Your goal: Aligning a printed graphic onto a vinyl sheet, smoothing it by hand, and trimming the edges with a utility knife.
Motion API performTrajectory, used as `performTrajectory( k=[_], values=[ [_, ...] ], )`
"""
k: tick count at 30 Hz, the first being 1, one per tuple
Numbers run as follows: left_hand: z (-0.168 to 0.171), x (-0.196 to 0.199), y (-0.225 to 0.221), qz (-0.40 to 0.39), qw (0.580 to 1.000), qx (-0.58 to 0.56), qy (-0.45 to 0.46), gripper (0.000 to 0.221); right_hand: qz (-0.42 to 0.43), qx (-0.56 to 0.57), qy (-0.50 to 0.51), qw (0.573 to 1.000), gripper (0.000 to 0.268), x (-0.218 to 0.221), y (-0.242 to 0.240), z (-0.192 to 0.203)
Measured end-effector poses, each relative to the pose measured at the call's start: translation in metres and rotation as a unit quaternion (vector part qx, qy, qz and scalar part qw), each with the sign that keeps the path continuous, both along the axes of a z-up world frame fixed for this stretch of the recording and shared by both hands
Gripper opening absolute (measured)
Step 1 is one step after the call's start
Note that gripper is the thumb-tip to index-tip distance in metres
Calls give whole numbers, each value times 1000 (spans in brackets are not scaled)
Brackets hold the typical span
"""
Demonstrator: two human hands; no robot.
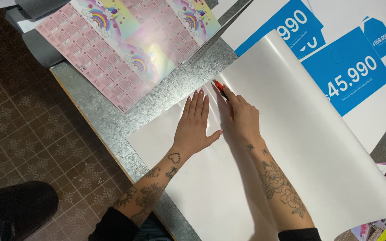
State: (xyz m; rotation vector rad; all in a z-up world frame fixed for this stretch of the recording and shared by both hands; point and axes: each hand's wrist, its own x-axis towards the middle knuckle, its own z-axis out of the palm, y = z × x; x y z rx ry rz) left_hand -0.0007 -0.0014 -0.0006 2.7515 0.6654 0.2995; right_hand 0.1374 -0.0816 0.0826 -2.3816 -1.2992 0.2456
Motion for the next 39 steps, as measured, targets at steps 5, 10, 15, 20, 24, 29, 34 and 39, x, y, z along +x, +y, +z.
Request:
performTrajectory(
  k=[5,10,15,20,24,29,34,39],
  values=[
    [1,-4,0,1,1000,-3,0,110,15,-9,-12,1000,43,2,0,-4],
    [-2,-3,1,0,1000,11,13,113,0,-12,5,1000,41,-7,3,17],
    [-1,-2,1,-7,1000,2,10,106,20,-16,-1,1000,43,-10,7,20],
    [-2,-2,1,-5,1000,1,13,106,14,-17,2,1000,44,0,7,-3],
    [-3,-2,0,-3,1000,-3,13,106,21,-10,-5,1000,43,3,8,-13],
    [-2,-2,1,-1,1000,-3,22,105,24,-18,-13,999,44,0,6,-3],
    [-2,-1,0,0,1000,-4,22,107,21,-12,-8,1000,44,-1,10,0],
    [-3,0,2,1,1000,-10,21,108,41,-31,-38,998,45,8,9,-9]
  ],
)
